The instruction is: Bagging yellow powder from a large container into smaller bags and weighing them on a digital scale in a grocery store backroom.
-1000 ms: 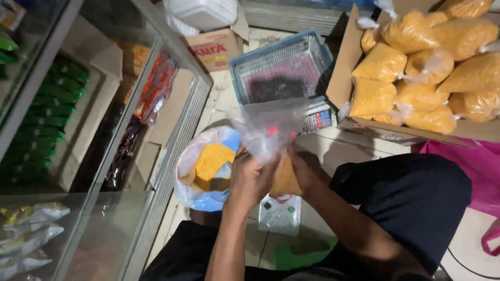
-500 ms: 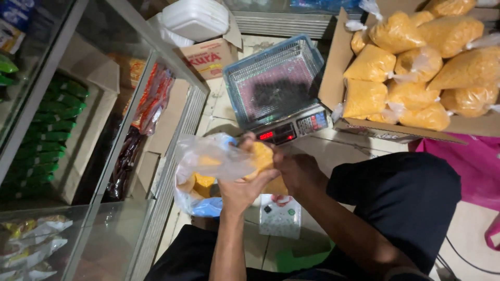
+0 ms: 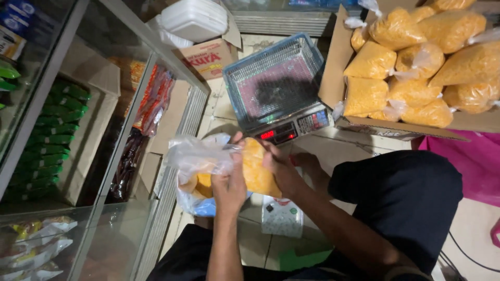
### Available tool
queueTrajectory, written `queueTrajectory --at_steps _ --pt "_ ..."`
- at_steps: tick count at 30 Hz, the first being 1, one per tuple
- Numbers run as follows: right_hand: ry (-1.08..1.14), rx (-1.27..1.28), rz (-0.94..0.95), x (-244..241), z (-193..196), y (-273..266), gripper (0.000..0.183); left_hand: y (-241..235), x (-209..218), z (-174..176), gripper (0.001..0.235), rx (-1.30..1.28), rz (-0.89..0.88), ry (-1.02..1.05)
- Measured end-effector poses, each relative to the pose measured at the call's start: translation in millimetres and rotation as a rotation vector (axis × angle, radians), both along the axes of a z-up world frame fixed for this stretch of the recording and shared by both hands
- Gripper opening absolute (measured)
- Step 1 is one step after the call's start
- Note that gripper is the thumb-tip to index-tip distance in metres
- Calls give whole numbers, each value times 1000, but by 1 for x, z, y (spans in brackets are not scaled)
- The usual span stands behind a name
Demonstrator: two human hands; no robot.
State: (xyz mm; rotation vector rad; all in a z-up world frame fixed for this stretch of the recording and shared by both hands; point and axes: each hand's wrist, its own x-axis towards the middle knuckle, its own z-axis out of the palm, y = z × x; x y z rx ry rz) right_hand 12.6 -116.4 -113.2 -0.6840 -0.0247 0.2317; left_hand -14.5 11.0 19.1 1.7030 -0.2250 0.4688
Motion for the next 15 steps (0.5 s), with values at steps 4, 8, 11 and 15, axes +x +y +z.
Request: queueTrajectory --at_steps 4,8,11,15 --pt "-273 -525 126 2 88 -19 58 18 2 -14 33 59 38 137" --pt "-734 -865 -3 14 107 -37 73 33 -3 -25 27 296 1 110" --pt "-1088 -1081 -203 26 136 -28 56 31 -5 -31 21 412 13 85" --pt "-1167 -1055 -428 51 117 -13 24 34 4 -50 15 591 26 11"
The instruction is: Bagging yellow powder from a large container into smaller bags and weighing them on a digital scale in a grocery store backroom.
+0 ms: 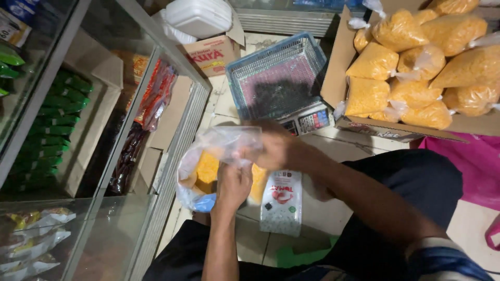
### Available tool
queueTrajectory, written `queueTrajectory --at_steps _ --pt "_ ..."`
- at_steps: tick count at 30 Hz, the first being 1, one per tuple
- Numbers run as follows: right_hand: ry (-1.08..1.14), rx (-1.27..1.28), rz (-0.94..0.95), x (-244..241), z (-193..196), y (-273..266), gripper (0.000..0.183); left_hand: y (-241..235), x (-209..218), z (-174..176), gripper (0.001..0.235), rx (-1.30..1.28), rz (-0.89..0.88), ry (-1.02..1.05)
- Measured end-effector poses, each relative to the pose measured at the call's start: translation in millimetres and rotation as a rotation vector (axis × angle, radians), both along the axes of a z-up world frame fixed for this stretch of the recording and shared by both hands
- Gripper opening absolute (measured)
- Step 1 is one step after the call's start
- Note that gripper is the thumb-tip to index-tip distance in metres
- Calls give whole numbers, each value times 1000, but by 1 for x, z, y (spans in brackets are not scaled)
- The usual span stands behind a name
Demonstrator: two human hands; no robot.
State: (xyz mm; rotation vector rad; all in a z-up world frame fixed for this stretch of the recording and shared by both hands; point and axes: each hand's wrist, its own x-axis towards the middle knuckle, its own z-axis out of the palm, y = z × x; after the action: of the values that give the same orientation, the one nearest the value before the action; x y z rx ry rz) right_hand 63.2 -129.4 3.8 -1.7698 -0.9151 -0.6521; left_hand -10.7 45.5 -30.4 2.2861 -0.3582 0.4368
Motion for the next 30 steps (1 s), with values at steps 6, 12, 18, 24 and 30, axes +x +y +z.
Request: queueTrajectory --at_steps 6,12,18,24,30 --pt "628 -94 431 1 60 -12 17 2 -4 26 8 -522 -77 429" --pt "948 94 555 -7 104 -18 32 -3 -5 59 31 -955 -433 404" --pt "635 18 489 0 85 -24 26 -3 -14 78 24 -729 -456 389" --pt "573 -24 568 -11 107 -27 29 4 -15 57 23 -432 -400 244" --pt "667 -28 553 -7 100 -33 26 -3 -17 44 29 -333 -218 55"
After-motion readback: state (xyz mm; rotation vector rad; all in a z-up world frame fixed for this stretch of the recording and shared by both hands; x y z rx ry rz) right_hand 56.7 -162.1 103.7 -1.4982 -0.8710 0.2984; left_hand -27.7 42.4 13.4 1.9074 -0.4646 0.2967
